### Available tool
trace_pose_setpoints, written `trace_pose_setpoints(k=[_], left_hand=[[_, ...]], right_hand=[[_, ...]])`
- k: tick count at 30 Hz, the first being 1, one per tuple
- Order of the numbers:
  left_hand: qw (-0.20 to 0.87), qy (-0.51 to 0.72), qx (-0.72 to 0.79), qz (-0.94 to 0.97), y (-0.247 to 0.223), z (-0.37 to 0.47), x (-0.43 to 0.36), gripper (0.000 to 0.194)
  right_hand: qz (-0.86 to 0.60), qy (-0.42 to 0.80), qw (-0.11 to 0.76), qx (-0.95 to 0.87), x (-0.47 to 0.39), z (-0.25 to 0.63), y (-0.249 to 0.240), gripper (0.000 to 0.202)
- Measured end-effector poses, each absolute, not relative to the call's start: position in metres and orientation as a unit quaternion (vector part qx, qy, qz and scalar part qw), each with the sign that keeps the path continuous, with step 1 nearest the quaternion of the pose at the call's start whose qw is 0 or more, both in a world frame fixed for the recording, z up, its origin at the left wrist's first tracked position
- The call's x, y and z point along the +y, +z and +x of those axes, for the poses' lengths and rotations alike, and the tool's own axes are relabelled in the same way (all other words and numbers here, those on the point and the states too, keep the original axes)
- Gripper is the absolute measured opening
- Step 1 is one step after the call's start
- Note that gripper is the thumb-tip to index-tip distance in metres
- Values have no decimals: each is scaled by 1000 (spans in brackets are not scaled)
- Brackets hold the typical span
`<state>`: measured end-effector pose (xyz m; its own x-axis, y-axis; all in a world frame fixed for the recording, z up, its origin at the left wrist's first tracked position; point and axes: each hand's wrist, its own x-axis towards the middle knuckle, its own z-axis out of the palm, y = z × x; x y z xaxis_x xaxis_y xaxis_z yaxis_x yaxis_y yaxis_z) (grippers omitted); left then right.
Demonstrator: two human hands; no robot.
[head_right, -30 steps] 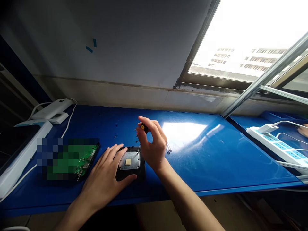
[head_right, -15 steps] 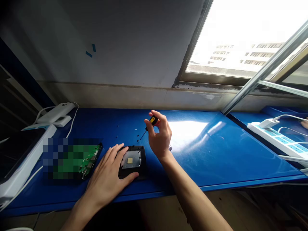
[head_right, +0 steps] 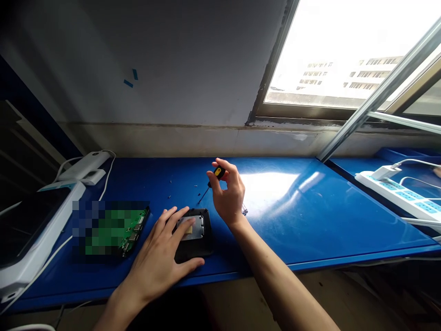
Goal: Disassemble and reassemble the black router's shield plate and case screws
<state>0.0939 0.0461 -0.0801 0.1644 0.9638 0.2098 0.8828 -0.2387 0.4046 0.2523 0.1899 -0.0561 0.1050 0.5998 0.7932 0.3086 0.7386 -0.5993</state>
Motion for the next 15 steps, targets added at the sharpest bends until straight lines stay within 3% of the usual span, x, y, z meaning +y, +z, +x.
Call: trace_pose_setpoints(k=[7, 15], left_hand=[[41, 241, 601, 761, -84, 94, 47, 48], [14, 247, 615, 749, -84, 95, 47, 47]], right_hand=[[-320, 181, 709, -602, 192, 258, -46, 26], [-329, 256, 686, -596, 186, 256, -41, 22]])
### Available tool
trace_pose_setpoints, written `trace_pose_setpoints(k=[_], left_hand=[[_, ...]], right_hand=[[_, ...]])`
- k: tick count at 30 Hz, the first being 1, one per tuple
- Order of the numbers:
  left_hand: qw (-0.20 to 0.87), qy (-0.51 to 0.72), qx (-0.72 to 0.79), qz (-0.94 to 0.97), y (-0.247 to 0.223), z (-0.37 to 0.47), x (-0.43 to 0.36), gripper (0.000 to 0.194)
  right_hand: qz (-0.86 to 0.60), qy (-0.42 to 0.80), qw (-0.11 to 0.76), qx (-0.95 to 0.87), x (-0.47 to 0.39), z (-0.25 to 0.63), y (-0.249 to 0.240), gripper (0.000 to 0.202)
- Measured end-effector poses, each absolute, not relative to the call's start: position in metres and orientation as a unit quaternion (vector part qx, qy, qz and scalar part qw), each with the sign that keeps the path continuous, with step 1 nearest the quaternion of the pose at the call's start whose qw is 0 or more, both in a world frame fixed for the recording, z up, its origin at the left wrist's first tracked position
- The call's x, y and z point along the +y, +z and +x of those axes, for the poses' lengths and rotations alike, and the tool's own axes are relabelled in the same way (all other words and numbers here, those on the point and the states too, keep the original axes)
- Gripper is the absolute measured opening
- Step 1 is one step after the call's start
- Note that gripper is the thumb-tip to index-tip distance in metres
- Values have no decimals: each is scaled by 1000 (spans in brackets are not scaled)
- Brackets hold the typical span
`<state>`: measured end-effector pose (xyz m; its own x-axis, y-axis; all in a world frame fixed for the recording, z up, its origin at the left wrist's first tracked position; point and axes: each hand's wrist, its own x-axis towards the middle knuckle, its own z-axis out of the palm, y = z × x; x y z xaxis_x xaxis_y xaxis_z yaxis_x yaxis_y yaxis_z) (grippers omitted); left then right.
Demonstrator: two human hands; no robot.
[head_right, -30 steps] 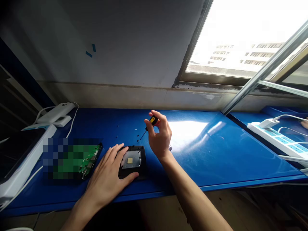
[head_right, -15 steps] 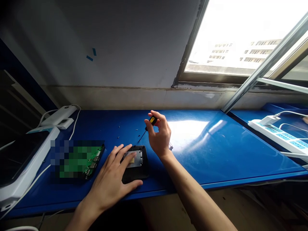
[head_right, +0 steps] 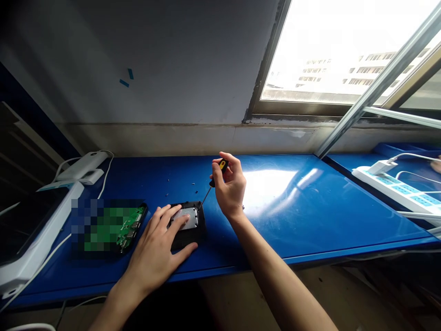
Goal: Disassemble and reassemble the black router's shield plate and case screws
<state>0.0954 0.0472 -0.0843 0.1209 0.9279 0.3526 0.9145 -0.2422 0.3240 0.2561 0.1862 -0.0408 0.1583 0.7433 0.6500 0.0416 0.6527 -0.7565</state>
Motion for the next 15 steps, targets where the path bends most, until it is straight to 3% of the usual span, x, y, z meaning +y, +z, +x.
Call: trace_pose_setpoints(k=[15], left_hand=[[8, 279, 574, 770, -84, 92, 44, 26]], right_hand=[[-305, 285, 659, -626, 177, 253, -38, 22]])
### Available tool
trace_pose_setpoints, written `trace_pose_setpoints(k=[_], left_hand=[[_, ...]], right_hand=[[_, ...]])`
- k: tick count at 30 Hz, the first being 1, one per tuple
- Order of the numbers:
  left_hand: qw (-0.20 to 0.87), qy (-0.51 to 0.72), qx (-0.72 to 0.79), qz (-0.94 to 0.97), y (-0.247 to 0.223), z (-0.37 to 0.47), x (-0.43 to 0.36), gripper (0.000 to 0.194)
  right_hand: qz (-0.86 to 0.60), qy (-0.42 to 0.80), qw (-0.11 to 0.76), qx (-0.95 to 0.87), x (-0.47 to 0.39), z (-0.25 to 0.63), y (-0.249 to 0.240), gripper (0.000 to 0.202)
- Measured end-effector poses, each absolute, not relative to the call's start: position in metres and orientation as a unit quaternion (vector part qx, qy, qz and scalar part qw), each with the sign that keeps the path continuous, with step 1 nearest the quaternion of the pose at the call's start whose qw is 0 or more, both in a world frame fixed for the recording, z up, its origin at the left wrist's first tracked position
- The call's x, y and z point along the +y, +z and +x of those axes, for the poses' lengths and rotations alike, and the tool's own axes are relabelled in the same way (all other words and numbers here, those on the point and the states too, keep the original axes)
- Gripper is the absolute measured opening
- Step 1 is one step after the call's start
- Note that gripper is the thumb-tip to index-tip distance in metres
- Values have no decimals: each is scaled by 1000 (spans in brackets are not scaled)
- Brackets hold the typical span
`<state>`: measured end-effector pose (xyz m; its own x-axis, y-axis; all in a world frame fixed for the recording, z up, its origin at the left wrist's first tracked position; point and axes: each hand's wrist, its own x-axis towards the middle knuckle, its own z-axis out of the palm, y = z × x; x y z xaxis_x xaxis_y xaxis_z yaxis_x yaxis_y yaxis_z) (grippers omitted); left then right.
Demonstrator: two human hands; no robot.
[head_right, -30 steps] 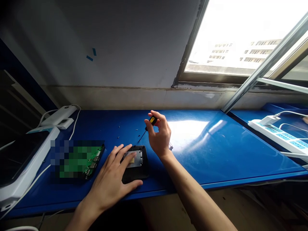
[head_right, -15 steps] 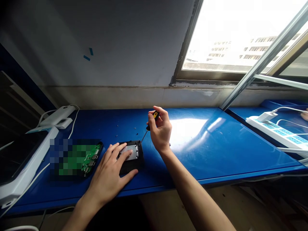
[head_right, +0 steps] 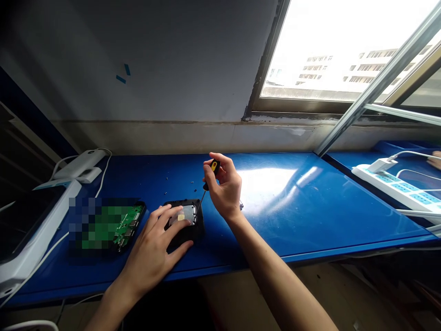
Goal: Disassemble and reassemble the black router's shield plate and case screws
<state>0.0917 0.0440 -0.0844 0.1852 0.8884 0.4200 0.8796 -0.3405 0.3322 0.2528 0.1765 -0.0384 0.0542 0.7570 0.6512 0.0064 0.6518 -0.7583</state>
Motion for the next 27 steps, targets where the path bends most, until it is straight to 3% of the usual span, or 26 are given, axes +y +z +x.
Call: trace_pose_setpoints(k=[27], left_hand=[[-10, 237, 582, 778, -85, 95, 46, 28]], right_hand=[[-263, 289, 644, -658, 168, 248, -38, 24]])
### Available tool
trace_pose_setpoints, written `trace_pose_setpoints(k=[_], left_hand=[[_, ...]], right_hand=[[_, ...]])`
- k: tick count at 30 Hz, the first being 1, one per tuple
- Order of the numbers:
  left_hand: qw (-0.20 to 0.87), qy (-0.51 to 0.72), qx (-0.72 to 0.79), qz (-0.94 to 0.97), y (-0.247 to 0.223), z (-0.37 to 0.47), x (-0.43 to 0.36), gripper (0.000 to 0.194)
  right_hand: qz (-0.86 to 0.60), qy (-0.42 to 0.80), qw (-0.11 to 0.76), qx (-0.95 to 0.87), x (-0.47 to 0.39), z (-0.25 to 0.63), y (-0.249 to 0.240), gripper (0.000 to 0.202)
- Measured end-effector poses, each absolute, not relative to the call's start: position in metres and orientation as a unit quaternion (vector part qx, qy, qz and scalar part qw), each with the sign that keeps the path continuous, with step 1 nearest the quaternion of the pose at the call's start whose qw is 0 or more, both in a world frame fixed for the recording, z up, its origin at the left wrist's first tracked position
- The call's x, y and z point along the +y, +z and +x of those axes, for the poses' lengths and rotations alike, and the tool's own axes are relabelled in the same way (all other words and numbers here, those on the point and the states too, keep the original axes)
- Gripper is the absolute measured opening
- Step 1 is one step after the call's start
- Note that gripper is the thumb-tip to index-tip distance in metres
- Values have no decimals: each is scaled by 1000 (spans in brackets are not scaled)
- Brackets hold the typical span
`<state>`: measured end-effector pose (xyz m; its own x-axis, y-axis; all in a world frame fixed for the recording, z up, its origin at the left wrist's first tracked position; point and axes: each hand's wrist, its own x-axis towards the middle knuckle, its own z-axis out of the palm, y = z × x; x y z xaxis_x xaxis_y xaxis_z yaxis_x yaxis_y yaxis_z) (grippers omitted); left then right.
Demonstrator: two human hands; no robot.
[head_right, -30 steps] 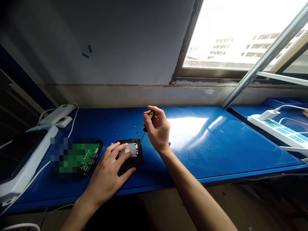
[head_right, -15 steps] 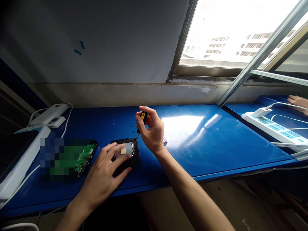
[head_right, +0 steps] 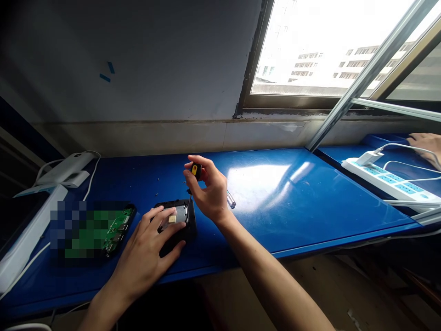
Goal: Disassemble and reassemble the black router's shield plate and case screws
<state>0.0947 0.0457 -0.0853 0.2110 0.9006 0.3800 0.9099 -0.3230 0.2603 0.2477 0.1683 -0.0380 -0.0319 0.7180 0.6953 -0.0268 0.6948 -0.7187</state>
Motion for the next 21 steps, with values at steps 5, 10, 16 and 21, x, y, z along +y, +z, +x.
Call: trace_pose_setpoints(k=[5, 10, 16, 21], left_hand=[[13, -234, -580, -780, -86, 94, 45, 28], [-3, -244, -581, -776, -85, 93, 45, 26], [-57, -285, -594, -750, -83, 92, 46, 30], [-60, -298, -626, -718, -85, 91, 48, 49]], right_hand=[[-240, 297, 638, -669, 167, 248, -38, 26], [-222, 296, 622, -690, 166, 249, -39, 30], [-198, 255, 615, -720, 162, 250, -37, 33], [-195, 259, 612, -721, 160, 250, -38, 33]])
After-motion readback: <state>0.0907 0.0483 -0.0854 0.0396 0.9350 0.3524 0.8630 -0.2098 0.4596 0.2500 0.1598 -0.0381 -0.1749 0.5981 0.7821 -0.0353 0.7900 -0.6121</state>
